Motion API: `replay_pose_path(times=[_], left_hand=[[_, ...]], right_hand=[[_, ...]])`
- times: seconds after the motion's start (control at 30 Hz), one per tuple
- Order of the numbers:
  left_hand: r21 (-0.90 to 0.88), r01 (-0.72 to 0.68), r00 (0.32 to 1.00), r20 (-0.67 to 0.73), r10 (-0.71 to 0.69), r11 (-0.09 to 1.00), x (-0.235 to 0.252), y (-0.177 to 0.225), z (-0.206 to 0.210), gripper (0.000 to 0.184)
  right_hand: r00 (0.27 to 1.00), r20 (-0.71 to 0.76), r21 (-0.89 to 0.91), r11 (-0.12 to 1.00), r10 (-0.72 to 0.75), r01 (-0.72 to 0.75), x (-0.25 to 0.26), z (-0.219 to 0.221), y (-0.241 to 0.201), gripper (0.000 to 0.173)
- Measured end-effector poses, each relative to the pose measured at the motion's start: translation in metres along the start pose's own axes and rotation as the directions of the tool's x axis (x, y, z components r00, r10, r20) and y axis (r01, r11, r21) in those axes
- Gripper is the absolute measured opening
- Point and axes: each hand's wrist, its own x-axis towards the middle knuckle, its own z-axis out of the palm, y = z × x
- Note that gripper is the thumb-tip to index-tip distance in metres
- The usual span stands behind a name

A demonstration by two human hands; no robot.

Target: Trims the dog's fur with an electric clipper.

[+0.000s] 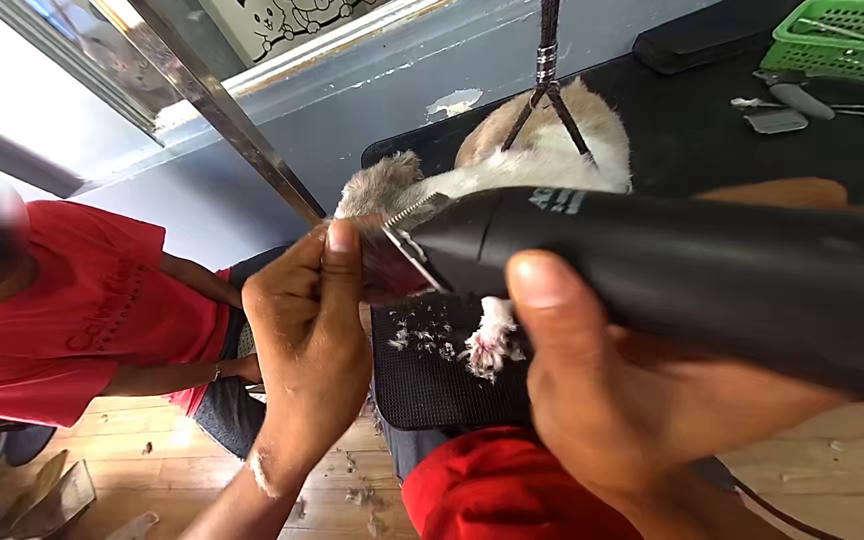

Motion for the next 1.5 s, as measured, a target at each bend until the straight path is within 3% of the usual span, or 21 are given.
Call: replay_pose_path(times=[0.13, 0.23, 0.33, 0.5, 0.67, 0.8, 0.9, 1.2, 1.3, 1.4, 1.5], left_hand=[[0.004, -0.089, 0.994, 0.066, 0.089, 0.996, 0.038, -0.006, -0.015, 0.032], [-0.066, -0.216, 0.948, 0.225, 0.225, 0.974, 0.061, -0.004, -0.024, 0.032], [-0.159, -0.282, 0.874, 0.364, 0.322, 0.946, 0.072, -0.003, -0.027, 0.032], [-0.304, -0.232, 0.838, 0.421, 0.348, 0.924, 0.079, -0.006, -0.027, 0.030], [-0.517, -0.083, 0.872, 0.376, 0.313, 0.852, 0.080, -0.010, -0.021, 0.031], [-0.749, 0.093, 0.927, 0.306, 0.218, 0.656, 0.079, -0.019, -0.013, 0.031], [-0.816, 0.149, 0.935, 0.299, 0.188, 0.559, 0.081, -0.024, -0.011, 0.031], [-0.891, 0.217, 0.950, 0.286, 0.122, 0.399, 0.083, -0.024, -0.005, 0.034], [-0.885, 0.252, 0.948, 0.307, 0.085, 0.393, 0.086, -0.023, -0.007, 0.035], [-0.882, 0.295, 0.940, 0.336, 0.052, 0.368, 0.090, -0.021, -0.008, 0.032], [-0.891, 0.330, 0.932, 0.360, 0.043, 0.313, 0.097, -0.021, -0.006, 0.030]], right_hand=[[0.939, 0.039, 0.320, 0.886, 0.342, -0.336, 0.015, -0.027, 0.009, 0.047], [0.896, 0.094, 0.409, 0.804, 0.434, -0.432, 0.015, -0.046, 0.018, 0.046], [0.895, 0.193, 0.448, 0.776, 0.402, -0.445, 0.005, -0.060, 0.023, 0.052], [0.895, 0.362, 0.332, 0.860, 0.262, -0.387, -0.004, -0.068, 0.028, 0.058], [0.929, 0.275, 0.315, 0.890, 0.247, -0.330, -0.004, -0.058, 0.025, 0.058], [0.935, 0.163, 0.415, 0.838, 0.314, -0.354, -0.018, -0.037, 0.025, 0.060], [0.934, 0.132, 0.471, 0.808, 0.332, -0.354, -0.028, -0.023, 0.034, 0.057], [0.862, 0.409, 0.675, 0.537, 0.300, -0.507, -0.020, -0.010, 0.046, 0.050], [0.869, 0.447, 0.610, 0.638, 0.213, -0.470, 0.009, -0.030, 0.049, 0.046], [0.897, 0.442, 0.499, 0.828, 0.011, -0.257, 0.050, -0.050, 0.052, 0.055], [0.828, 0.534, 0.408, 0.910, -0.171, -0.076, 0.082, -0.055, 0.049, 0.066]])
